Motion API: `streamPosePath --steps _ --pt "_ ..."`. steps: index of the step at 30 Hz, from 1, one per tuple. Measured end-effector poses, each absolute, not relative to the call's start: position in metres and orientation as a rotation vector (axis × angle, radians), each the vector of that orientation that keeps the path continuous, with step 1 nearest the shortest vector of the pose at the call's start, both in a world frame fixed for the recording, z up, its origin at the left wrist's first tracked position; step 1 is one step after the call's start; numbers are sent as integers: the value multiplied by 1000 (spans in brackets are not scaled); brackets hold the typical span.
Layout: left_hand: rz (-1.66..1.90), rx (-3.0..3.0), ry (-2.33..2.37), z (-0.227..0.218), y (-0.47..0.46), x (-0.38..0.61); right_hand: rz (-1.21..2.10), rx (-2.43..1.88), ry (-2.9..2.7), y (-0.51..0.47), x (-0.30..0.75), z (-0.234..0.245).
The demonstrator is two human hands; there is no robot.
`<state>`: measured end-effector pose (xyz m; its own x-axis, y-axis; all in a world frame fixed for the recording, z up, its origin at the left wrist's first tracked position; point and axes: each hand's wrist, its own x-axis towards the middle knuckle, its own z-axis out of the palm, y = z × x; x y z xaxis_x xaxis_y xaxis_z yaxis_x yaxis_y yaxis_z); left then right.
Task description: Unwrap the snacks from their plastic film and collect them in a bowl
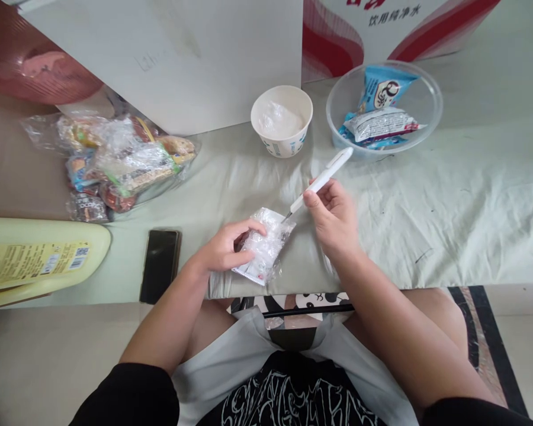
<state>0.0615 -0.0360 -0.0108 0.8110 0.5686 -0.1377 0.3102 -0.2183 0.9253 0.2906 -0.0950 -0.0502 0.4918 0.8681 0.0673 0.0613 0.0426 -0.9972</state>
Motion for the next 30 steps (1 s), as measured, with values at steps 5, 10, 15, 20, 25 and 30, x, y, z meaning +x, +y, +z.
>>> streamPosePath --steps 5,10,15,20,25,30 --pt "580 1612 808 -20 -32 58 421 -1570 -1080 -98 299 -45" --pt "844 1492 978 -36 -27 59 104 -1862 -1592 -101 310 -34" --pt "859 1565 1046 -43 -38 66 -104 -2068 -1540 -101 314 -34" --pt "960 1933 1312 -42 -47 64 161 -1704 -1734 -102 301 -33" --pt "1023 2095 1372 -49 -27 54 413 -1414 -1944 -104 279 -44" --pt "955 2091 1303 -51 -10 50 486 -1369 -1958 -105 271 -51"
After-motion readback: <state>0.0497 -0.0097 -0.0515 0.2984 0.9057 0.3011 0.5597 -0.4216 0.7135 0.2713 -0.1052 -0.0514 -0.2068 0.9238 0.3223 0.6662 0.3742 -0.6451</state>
